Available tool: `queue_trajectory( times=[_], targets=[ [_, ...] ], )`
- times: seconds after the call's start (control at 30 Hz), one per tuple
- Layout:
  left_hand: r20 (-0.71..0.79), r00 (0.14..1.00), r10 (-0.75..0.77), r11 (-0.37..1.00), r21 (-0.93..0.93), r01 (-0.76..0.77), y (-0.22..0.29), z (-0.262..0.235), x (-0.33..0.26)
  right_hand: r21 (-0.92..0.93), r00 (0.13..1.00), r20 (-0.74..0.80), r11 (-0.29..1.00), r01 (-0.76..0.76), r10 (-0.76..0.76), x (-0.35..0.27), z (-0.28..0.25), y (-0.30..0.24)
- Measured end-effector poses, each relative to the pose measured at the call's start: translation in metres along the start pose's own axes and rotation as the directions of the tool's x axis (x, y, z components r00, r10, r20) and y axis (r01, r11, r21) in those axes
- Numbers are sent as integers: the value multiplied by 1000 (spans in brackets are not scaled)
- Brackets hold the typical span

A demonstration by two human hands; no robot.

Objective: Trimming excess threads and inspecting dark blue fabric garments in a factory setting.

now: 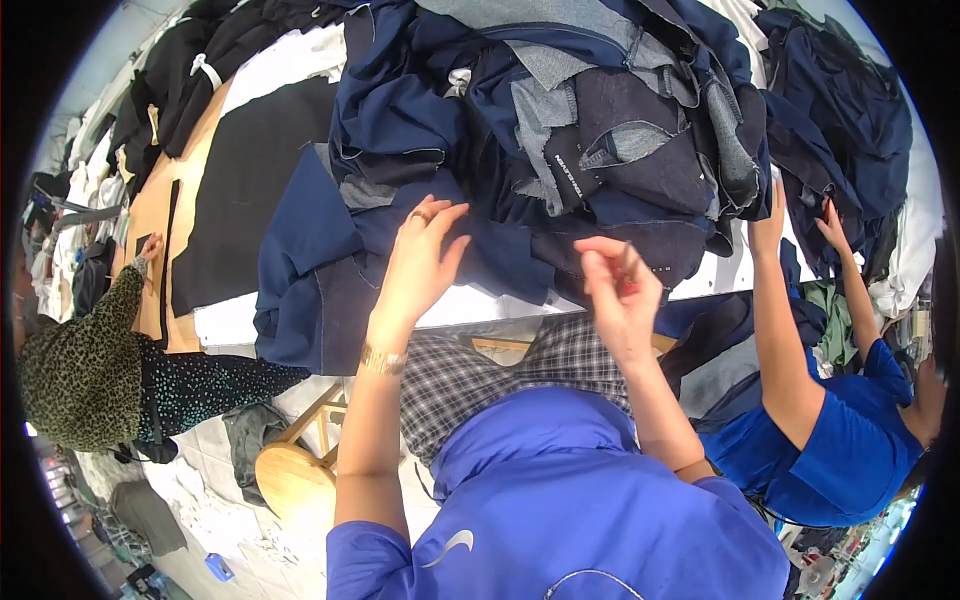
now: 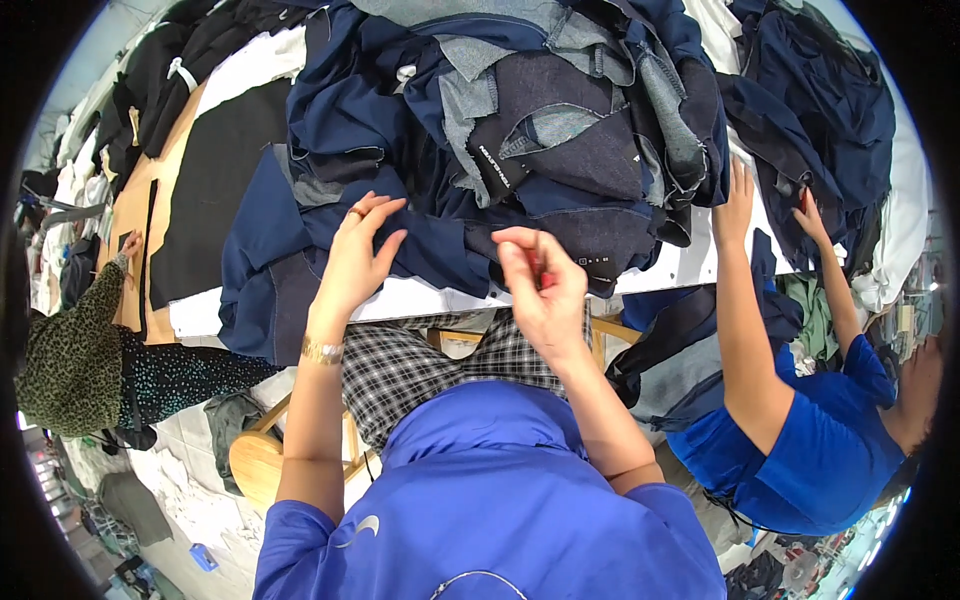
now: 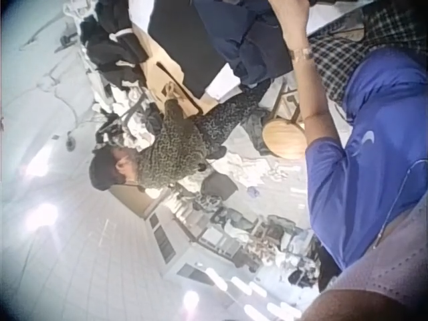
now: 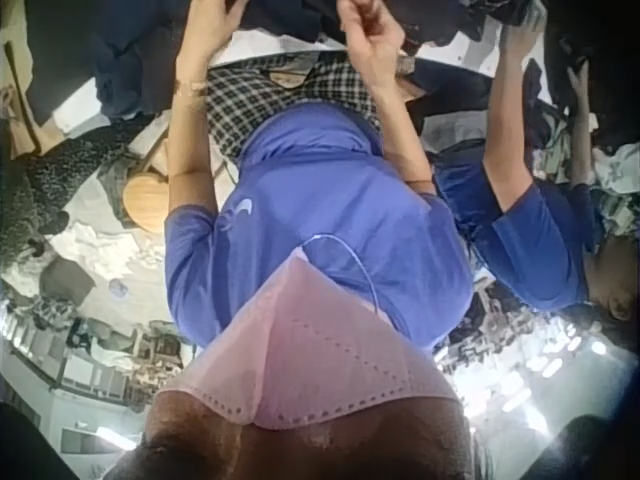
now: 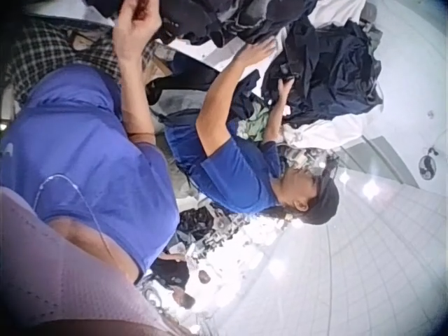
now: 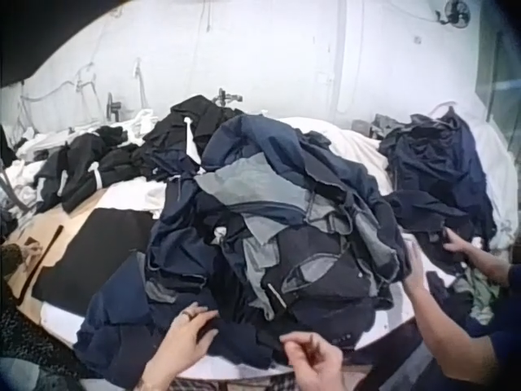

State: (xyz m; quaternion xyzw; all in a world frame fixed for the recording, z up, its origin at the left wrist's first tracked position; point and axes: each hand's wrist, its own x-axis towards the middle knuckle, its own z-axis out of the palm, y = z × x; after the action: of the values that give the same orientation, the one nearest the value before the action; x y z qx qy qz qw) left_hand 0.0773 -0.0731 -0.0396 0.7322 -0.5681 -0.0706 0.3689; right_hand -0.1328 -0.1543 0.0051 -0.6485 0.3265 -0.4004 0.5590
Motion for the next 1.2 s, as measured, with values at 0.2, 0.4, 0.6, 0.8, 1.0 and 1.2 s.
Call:
queue_trajectory(
  times=[0.2, 0.4, 0.6, 0.8, 1.0, 1.2],
  targets=[
    [58, 997, 47, 999, -21, -45, 13, 5, 20, -14, 999, 2, 999, -40, 40, 3, 8, 16],
    [-251, 968, -18, 957, -285, -56, 50, -34, 30, -57, 994, 48, 994, -95, 98, 12, 6, -2],
    [-363, 897, -252, 829, -560, 6, 52, -75, 38, 124, 991, 48, 985, 121, -128, 28, 18, -9],
    [-204, 942, -267, 638, -770, 14, 60, -87, 34, 405, 898, 336, 904, 135, -284, 46, 35, -24],
    [-588, 808, 45, 982, 175, 72, 48, -69, 48, 495, 853, 384, 702, -513, 353, 38, 45, -38],
    [-605, 797, 9, 992, -95, -84, 48, -18, -13, 697, 831, 323, 480, -532, 452, 32, 35, -18]
  ],
)
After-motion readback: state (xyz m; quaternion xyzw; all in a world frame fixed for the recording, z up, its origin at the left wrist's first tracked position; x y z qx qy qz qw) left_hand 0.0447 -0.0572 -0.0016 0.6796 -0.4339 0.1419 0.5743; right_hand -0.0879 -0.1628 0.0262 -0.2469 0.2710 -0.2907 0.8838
